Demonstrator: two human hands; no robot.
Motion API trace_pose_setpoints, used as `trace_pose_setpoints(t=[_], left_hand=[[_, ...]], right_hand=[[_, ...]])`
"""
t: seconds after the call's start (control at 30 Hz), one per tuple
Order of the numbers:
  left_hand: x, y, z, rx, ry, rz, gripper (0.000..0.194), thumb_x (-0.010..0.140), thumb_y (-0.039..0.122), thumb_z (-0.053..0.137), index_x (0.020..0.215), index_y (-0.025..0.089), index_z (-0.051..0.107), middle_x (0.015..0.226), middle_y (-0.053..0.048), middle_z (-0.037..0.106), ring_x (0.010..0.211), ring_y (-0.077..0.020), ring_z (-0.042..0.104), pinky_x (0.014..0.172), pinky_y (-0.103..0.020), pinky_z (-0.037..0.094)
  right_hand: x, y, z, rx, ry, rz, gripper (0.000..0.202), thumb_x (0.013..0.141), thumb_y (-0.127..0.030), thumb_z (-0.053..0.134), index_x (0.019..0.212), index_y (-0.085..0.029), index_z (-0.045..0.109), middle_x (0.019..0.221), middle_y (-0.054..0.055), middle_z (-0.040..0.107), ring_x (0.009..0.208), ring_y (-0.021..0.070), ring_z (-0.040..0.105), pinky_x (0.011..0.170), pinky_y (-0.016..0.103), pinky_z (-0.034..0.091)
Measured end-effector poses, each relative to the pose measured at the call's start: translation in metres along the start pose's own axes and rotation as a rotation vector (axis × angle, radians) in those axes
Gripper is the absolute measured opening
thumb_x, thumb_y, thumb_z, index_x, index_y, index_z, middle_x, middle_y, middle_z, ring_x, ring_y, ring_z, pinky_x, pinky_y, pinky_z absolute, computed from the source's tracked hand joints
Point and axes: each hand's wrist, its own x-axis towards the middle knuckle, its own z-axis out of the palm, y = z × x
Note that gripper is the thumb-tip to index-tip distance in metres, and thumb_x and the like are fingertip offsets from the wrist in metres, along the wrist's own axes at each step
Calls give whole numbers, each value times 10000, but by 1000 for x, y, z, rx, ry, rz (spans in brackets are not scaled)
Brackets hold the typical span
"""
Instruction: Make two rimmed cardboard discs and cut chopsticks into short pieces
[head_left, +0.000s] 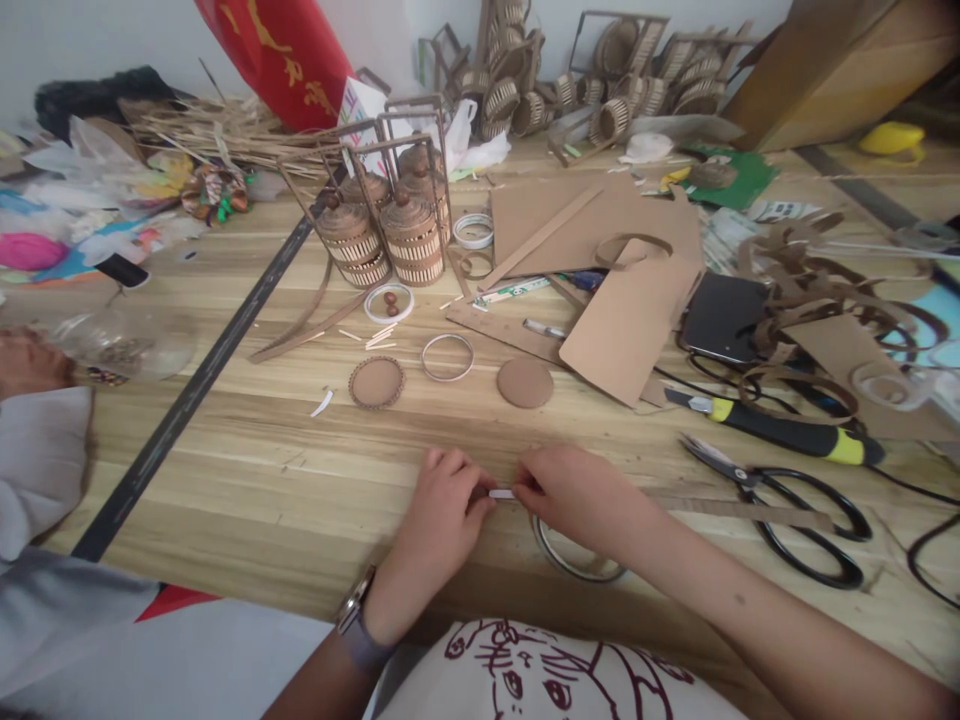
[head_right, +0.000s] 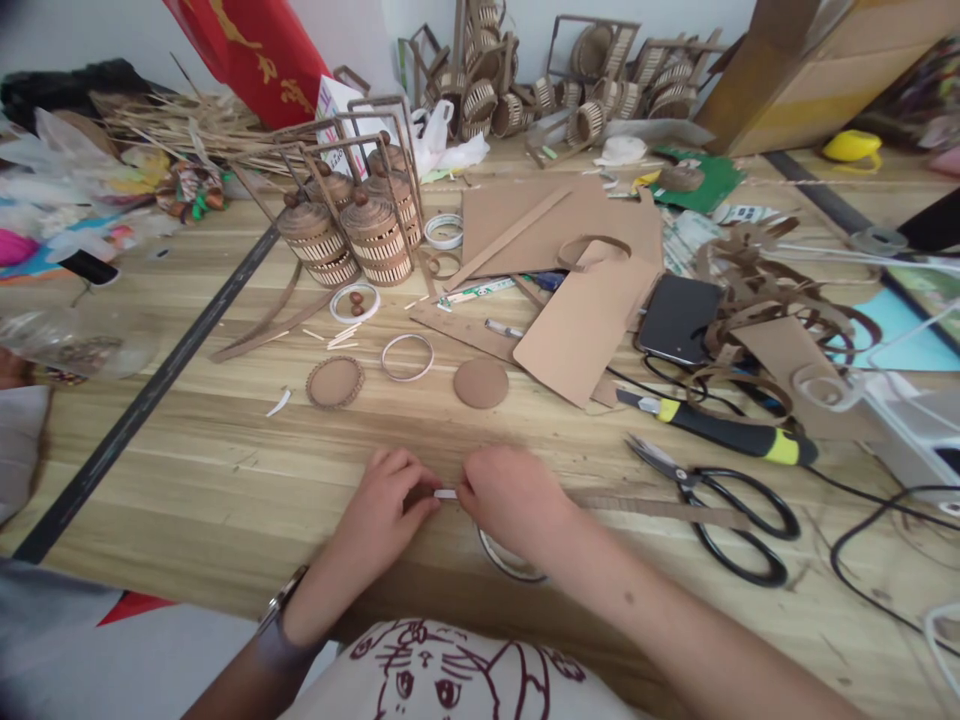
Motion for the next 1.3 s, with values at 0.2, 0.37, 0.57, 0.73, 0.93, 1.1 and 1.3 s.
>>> trace_pose_setpoints(t=[0.2, 0.37, 0.57, 0.73, 0.93, 1.1, 1.3], left_hand=[[0, 1, -1, -10, -5, -5, 84, 825, 86, 664, 844, 165, 685, 894, -44, 602, 966, -242, 490, 870, -379, 423], [0, 1, -1, 4, 0, -3, 75, 823, 93, 675, 849, 160, 695, 888, -45, 602, 964, -242, 493, 869, -382, 430], [-2, 1, -1, 13, 9, 23, 88, 824, 97, 680, 872, 166, 707, 886, -44, 612, 953, -241, 500, 857, -382, 438], [-2, 1, -1, 32, 13, 41, 73, 821, 110, 691, 874, 159, 706, 890, -51, 617, 944, -245, 507, 844, -385, 444], [-5, 1, 1, 30, 52, 97, 83, 824, 124, 699, 899, 160, 700, 897, -47, 621, 922, -234, 532, 813, -370, 460], [-6, 0, 6, 58, 105, 186, 102, 872, 100, 630, 819, 156, 698, 857, -42, 629, 864, -209, 555, 762, -336, 470], [-5, -4, 9, 110, 124, 272, 124, 890, 108, 604, 820, 149, 698, 838, -46, 652, 827, -210, 567, 726, -334, 488]], right_hand=[[1, -2, 2, -37, 20, 5, 285, 900, -217, 468, 830, -167, 740, 861, 111, 760, 826, 261, 712, 610, 284, 429], [1, -3, 2, -48, 21, 22, 282, 908, -215, 466, 854, -164, 739, 888, 115, 759, 850, 266, 714, 621, 286, 442], [0, -4, 3, -43, 18, 31, 282, 910, -219, 465, 856, -171, 738, 890, 106, 762, 844, 261, 717, 617, 284, 445], [-1, -4, 3, -39, 10, 40, 280, 910, -221, 467, 864, -168, 738, 894, 111, 763, 845, 265, 720, 623, 288, 455], [0, -3, 5, -37, 13, 37, 281, 920, -232, 465, 879, -169, 736, 904, 115, 761, 863, 272, 720, 640, 297, 474], [1, -3, 5, -34, 18, 38, 272, 913, -229, 478, 866, -164, 739, 880, 121, 760, 844, 271, 724, 635, 293, 482], [-1, -5, 2, -47, 17, 34, 283, 916, -226, 472, 884, -145, 741, 909, 140, 760, 867, 287, 723, 662, 318, 508]])
